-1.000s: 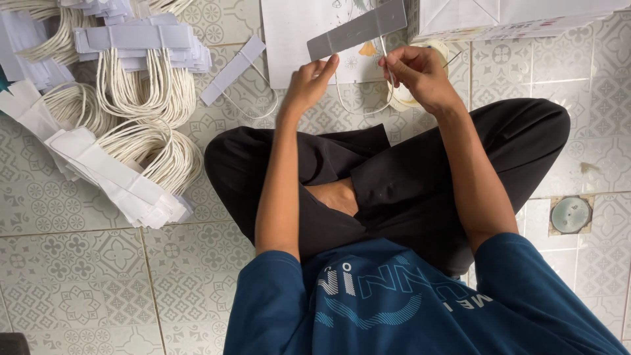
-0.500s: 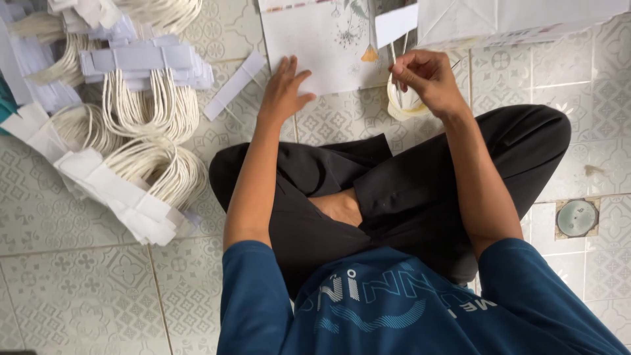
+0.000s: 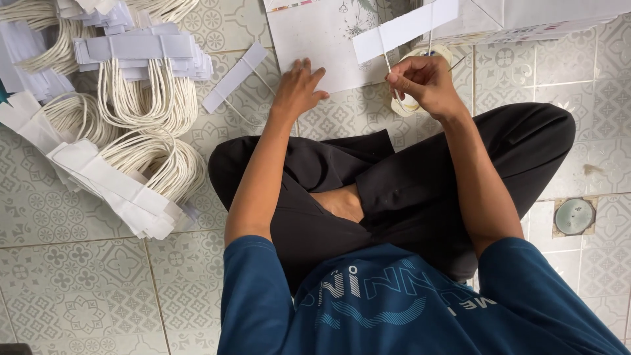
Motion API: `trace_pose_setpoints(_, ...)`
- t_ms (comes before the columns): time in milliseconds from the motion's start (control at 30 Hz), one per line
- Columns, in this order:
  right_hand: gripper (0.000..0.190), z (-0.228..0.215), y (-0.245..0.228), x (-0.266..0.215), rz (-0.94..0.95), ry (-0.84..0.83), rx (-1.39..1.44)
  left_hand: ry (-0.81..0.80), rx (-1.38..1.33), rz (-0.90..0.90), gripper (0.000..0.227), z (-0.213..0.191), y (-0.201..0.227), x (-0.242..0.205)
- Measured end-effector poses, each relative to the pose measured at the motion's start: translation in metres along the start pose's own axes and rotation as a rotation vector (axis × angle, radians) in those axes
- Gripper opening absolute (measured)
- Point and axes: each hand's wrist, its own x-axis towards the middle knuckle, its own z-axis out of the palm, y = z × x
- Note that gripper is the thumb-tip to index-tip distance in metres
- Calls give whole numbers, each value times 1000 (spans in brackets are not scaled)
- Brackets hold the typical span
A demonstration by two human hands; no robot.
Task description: Assembling paper bag handles by applying glue to paper strips and attaching rope handles.
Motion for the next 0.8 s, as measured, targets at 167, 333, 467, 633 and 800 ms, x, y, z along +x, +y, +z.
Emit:
trace_pose_setpoints(167, 9, -3, -4, -2, 28, 12, 27, 129, -100, 62, 56, -21, -2, -2)
trace_pose_setpoints(333, 11, 9, -2, -11, -16, -64, 78, 265, -260, 165, 15, -59, 3, -5)
trace_pose_setpoints(467, 6, 47, -14, -29, 65, -253, 68, 544, -192, 301, 24, -82, 3, 2)
trace_pose_setpoints(633, 6, 87, -21, -32, 192, -323, 54, 611, -302, 273, 24, -115, 4, -3)
trace_pose_setpoints(800, 8, 92, 15, -22, 274, -274, 63, 605, -327, 316, 5, -123, -3, -4)
